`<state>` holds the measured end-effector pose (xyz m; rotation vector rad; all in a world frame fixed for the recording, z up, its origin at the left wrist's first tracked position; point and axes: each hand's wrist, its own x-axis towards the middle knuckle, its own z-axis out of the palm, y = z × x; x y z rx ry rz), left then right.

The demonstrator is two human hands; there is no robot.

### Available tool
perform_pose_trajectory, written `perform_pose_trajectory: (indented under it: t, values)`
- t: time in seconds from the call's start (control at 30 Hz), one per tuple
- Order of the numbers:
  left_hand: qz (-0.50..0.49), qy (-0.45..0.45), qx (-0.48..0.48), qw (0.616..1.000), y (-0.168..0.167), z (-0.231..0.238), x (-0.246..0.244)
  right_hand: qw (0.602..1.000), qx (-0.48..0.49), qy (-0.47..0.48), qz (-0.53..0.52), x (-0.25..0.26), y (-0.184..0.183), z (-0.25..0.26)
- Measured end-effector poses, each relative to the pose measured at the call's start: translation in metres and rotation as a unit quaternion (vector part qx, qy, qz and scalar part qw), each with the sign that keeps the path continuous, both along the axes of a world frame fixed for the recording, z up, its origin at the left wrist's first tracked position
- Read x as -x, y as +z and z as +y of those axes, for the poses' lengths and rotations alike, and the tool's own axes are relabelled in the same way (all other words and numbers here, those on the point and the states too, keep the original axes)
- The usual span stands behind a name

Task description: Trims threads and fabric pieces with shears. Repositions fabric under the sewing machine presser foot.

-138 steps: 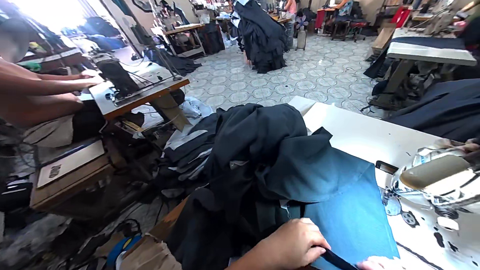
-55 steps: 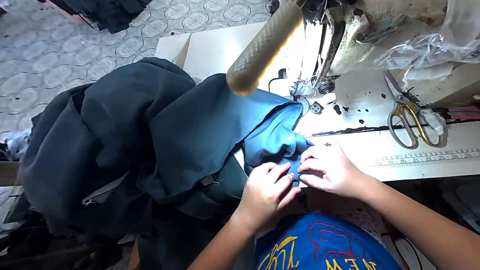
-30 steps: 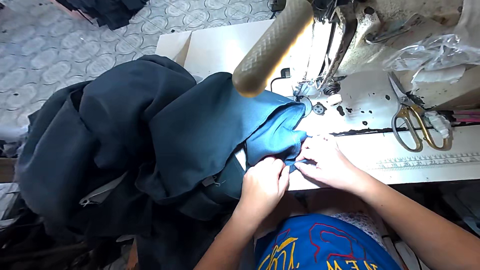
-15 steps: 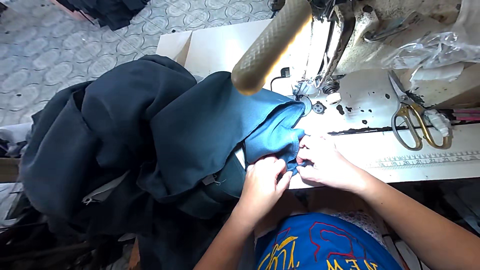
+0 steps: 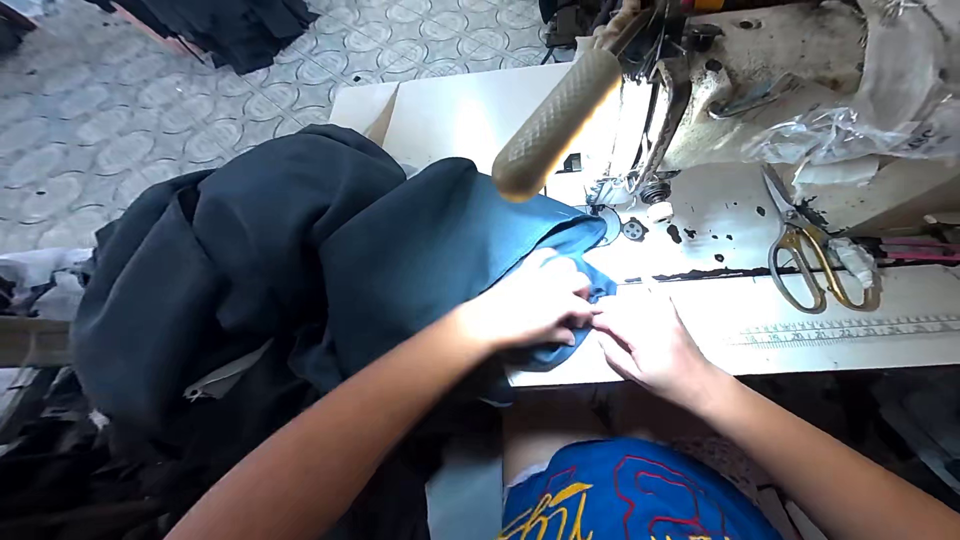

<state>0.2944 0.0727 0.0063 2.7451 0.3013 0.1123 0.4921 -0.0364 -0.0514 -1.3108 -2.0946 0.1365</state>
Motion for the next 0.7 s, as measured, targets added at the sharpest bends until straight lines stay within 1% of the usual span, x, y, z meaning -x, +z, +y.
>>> perform_pose_trajectory:
  t: [0.03, 0.07, 0.1, 0.17, 0.23, 0.27, 0.33, 0.4, 0.47, 0.53, 0.57, 0.6, 0.7]
  values:
    - [-0.032, 0.031, 0.056, 0.997, -0.015, 0.007, 0.008, 1.0, 0.02, 0.001, 0.011, 0.0, 0.001, 0.005]
    - [-0.067, 0.083, 0.084, 0.991, -0.026, 0.001, 0.014, 0.999, 0.038, 0.002, 0.015, 0.0, 0.005, 0.01]
    - [-0.097, 0.147, 0.08, 0.981, -0.032, -0.014, 0.015, 0.998, 0.063, 0.005, 0.017, 0.0, 0.009, 0.014]
    - [-0.132, 0.269, 0.024, 0.954, -0.04, -0.05, 0.007, 0.989, 0.142, 0.02, 0.025, -0.003, 0.018, 0.02]
    - [-0.13, 0.334, -0.061, 0.932, -0.044, -0.072, -0.004, 0.974, 0.223, 0.036, 0.027, -0.007, 0.031, 0.03]
    - [-0.126, 0.345, -0.103, 0.924, -0.044, -0.075, -0.01, 0.971, 0.233, 0.044, 0.026, -0.009, 0.034, 0.035]
    - [-0.102, 0.347, -0.148, 0.921, -0.042, -0.073, -0.017, 0.98, 0.194, 0.051, 0.007, -0.01, 0.033, 0.044]
    - [-0.047, 0.346, -0.125, 0.929, -0.028, -0.062, -0.023, 0.984, 0.171, 0.04, -0.022, -0.012, 0.032, 0.053]
    - [0.004, 0.355, -0.079, 0.931, -0.015, -0.044, -0.033, 0.976, 0.212, 0.019, -0.053, -0.017, 0.041, 0.067]
    - [0.015, 0.371, -0.052, 0.927, -0.012, -0.024, -0.046, 0.959, 0.272, -0.016, -0.073, -0.023, 0.05, 0.086]
    - [0.013, 0.379, -0.045, 0.924, -0.013, -0.015, -0.051, 0.955, 0.284, -0.036, -0.072, -0.026, 0.049, 0.095]
    - [0.006, 0.384, -0.043, 0.922, -0.014, -0.008, -0.056, 0.954, 0.292, -0.052, -0.05, -0.03, 0.047, 0.102]
    - [-0.02, 0.382, -0.059, 0.922, -0.019, -0.004, -0.06, 0.937, 0.33, -0.083, 0.083, -0.043, 0.043, 0.117]
